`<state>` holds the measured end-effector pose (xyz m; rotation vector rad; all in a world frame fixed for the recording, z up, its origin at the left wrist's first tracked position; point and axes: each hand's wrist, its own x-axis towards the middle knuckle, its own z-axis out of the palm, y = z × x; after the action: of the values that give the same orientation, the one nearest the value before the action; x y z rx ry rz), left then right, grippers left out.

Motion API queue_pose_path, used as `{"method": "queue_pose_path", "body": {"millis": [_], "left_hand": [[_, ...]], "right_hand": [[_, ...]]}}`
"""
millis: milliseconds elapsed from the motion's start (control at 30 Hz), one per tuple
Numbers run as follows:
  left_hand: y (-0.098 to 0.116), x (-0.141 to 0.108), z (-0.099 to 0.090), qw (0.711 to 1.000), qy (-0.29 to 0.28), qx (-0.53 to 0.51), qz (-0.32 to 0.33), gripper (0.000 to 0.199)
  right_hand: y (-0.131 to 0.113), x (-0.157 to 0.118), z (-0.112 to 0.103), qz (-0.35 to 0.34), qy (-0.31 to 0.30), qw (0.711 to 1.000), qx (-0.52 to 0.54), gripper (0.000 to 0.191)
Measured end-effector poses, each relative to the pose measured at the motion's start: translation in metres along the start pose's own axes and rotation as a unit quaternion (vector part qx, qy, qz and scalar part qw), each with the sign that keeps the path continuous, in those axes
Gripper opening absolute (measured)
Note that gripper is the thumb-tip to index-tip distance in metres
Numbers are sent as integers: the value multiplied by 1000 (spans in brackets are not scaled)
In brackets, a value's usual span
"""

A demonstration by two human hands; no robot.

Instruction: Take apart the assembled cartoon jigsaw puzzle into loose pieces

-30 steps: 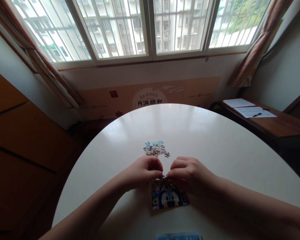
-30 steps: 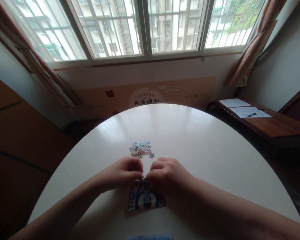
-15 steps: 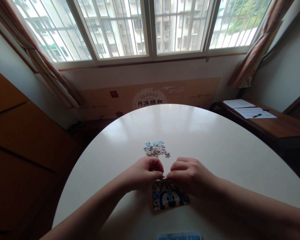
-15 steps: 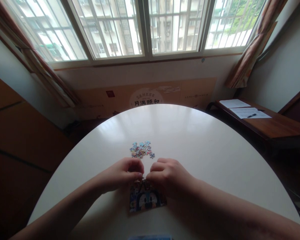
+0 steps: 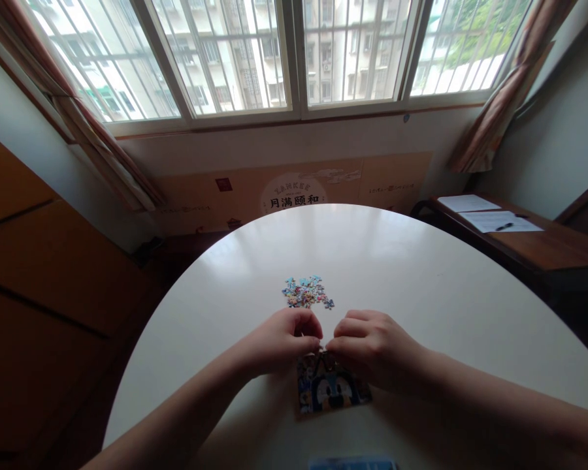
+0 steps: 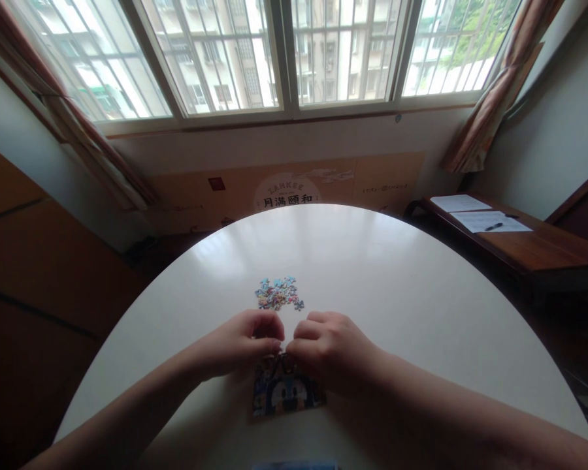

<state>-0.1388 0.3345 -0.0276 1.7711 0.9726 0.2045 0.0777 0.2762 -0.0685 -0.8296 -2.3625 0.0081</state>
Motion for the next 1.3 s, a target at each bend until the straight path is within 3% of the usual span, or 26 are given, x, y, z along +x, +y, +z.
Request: {"method": "queue_pose_path", "body": {"millis": [233,367,600,1067,1300], "left_hand": [[1,-3,-3,998,-34,49,21,23],[3,-4,-1,994,-7,107,21,23],[0,0,1,998,14,68,12,23],[-1,0,0,1000,17,5,8,25],[-1,1,1,1000,24,-15,-3,27]], "right_hand": [[5,0,-2,104,-1,983,149,13],[4,1,-3,141,-5,975,173,11],[7,0,-2,184,-8,963,198,10],[11,-4,1,182,-5,962,202,10],[14,-5,2,132,17,977,167,9]]}}
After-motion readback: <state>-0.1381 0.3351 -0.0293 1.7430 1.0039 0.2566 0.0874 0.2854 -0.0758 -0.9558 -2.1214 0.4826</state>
